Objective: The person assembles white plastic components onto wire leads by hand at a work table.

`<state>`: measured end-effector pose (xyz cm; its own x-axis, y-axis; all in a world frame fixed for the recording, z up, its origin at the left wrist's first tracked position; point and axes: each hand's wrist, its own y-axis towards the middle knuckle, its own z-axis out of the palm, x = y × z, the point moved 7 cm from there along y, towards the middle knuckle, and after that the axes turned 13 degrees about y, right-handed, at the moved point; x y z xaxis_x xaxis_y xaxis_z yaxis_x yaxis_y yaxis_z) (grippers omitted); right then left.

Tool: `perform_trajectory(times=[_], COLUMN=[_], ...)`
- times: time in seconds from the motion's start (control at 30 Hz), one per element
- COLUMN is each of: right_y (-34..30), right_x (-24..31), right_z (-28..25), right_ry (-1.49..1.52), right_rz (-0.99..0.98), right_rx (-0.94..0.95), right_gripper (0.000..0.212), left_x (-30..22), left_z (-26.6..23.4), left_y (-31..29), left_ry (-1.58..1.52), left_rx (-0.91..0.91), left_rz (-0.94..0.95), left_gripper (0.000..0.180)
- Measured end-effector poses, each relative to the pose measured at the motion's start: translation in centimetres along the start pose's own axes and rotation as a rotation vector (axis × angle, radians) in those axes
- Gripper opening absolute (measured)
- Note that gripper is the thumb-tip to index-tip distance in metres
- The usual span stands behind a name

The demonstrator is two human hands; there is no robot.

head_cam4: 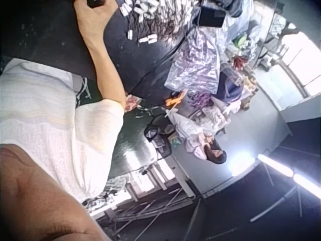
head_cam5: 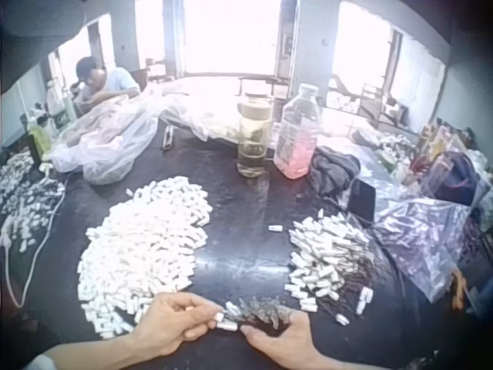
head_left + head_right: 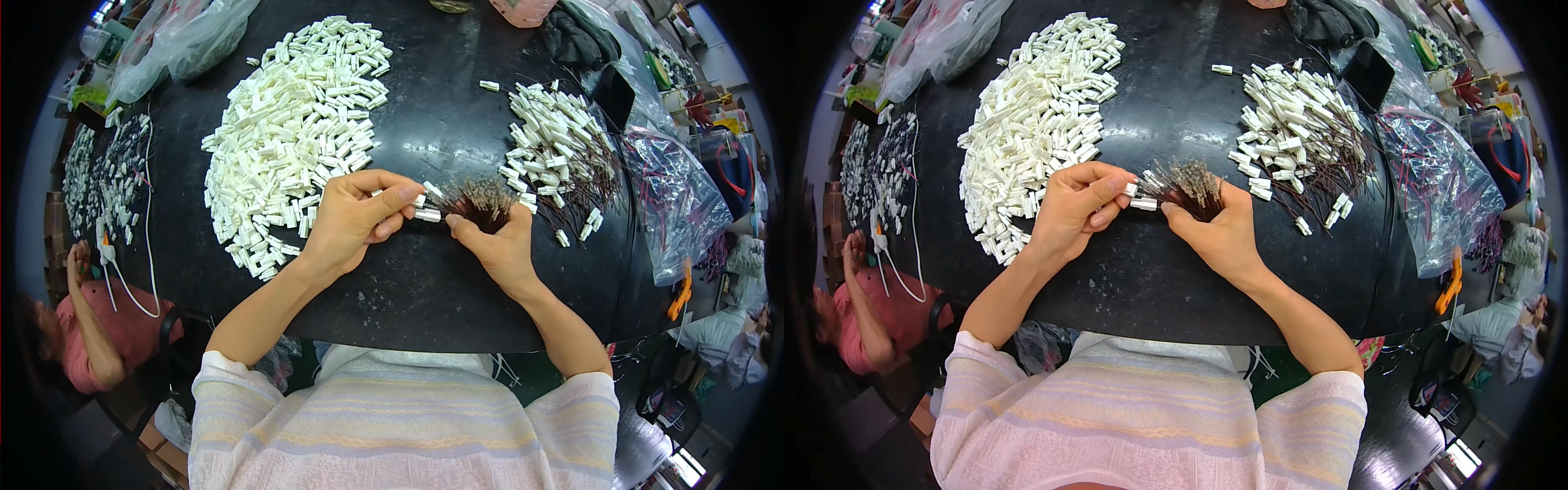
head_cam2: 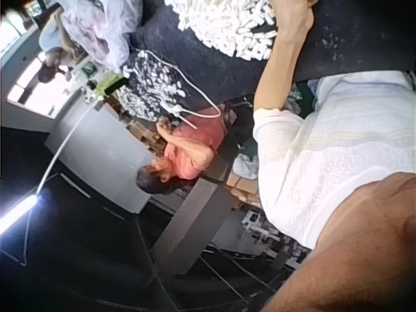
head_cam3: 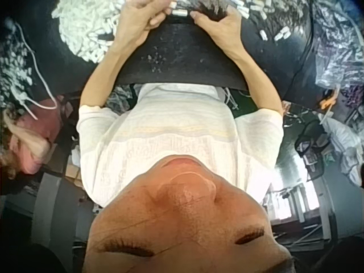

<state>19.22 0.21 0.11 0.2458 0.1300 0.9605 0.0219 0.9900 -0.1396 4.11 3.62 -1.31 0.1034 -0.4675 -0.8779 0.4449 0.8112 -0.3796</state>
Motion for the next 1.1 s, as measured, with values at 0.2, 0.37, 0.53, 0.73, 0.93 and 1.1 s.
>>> perform_trajectory(times=[0.2,0.37,0.53,0.73,0.93,1.1], right_y=[0.0,0.0,-0.1,-0.2,-0.1,0.0], right_x=[0.2,0.3,-0.2,-0.3,0.2,0.4], right_z=[-0.4,-0.4,-0.3,-0.2,0.3,0.4], right_ry=[0.004,0.002,0.024,0.006,-0.072,-0.003], right_rz=[0.006,0.007,0.014,-0.004,-0.107,-0.091], right_rx=[-0.042,-0.039,0.002,0.016,0.077,0.044], right_gripper=[0.014,0.014,0.013,0.012,0.010,0.012], left_x=[-0.4,-0.7,-0.7,-0.5,-0.5,-0.5], left_z=[0.2,0.6,0.7,0.7,1.0,0.9], left_y=[0.0,0.0,-0.3,-0.6,-0.3,-0.1], left_ry=[0.032,0.076,0.317,0.281,0.393,0.394], left_rx=[0.027,0.041,-0.019,-0.037,-0.071,0.006], left_rz=[0.056,0.109,0.182,0.119,0.281,0.162], left_gripper=[0.013,0.012,0.012,0.006,0.009,0.019])
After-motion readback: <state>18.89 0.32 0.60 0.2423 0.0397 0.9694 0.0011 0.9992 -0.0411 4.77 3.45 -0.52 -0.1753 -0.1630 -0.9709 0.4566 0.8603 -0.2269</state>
